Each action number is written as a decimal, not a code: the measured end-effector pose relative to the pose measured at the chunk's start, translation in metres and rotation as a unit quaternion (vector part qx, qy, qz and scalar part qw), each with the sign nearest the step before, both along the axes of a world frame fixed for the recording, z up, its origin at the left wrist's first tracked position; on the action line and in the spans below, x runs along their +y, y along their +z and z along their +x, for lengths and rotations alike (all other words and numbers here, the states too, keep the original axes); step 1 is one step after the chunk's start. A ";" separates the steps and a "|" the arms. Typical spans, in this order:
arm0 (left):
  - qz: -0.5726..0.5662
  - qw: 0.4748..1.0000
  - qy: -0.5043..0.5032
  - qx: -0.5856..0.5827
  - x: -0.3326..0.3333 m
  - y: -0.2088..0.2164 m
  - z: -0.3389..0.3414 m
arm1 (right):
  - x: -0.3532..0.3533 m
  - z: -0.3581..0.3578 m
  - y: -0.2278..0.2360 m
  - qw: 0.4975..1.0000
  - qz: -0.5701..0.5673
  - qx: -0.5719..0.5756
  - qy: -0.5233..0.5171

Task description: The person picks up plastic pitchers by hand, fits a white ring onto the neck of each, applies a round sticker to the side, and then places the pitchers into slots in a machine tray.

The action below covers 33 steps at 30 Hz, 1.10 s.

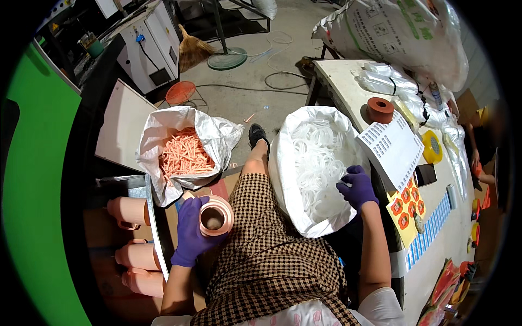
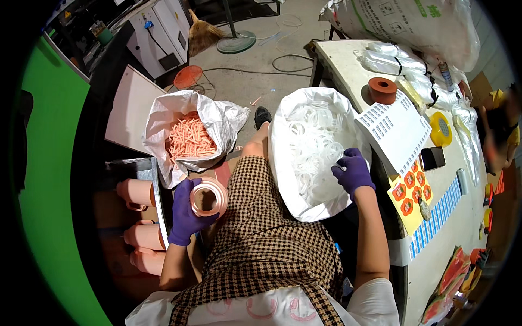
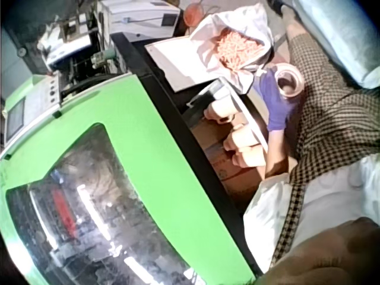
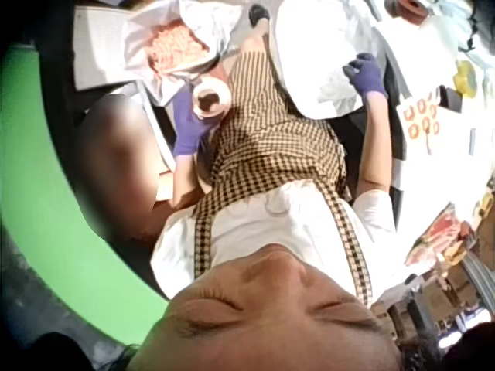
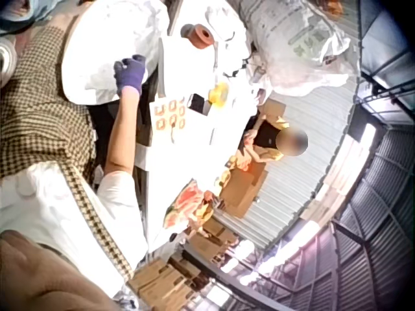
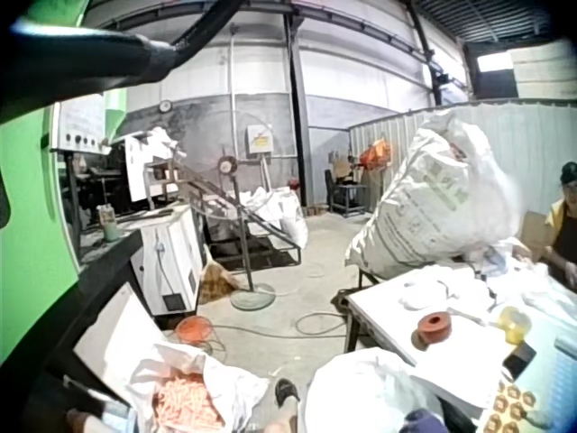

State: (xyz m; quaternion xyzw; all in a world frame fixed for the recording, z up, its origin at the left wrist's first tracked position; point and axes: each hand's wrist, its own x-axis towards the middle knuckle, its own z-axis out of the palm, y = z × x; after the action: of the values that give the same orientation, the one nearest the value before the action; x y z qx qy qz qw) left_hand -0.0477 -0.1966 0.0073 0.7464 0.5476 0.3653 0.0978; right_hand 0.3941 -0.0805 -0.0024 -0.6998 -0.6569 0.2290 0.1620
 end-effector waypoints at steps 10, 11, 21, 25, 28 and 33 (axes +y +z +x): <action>0.033 0.999 -0.034 -0.023 0.029 0.033 0.015 | -0.053 -0.089 0.043 0.911 0.036 0.301 0.281; 0.038 0.995 -0.031 -0.082 0.027 0.028 0.018 | -0.060 -0.116 0.052 0.881 0.033 0.348 0.319; -0.013 0.991 -0.131 0.035 0.029 0.036 0.031 | -0.079 -0.232 0.037 0.930 0.099 0.137 0.326; 0.088 0.990 -0.110 0.018 0.031 0.010 0.047 | -0.085 -0.219 0.033 0.876 0.166 0.368 0.264; -0.077 0.992 -0.087 -0.043 0.021 0.025 0.066 | -0.091 -0.235 -0.020 0.796 -0.028 0.570 0.203; 0.009 0.992 -0.109 0.061 0.019 0.027 0.070 | -0.080 -0.210 0.021 0.898 -0.057 0.183 0.397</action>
State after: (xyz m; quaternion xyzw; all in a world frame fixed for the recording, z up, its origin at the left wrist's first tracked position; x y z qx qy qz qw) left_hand 0.0228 -0.1777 0.0343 0.8232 0.4647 0.3117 0.0965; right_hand 0.1841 -0.1602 0.0184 -0.3346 -0.8246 0.4358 0.1350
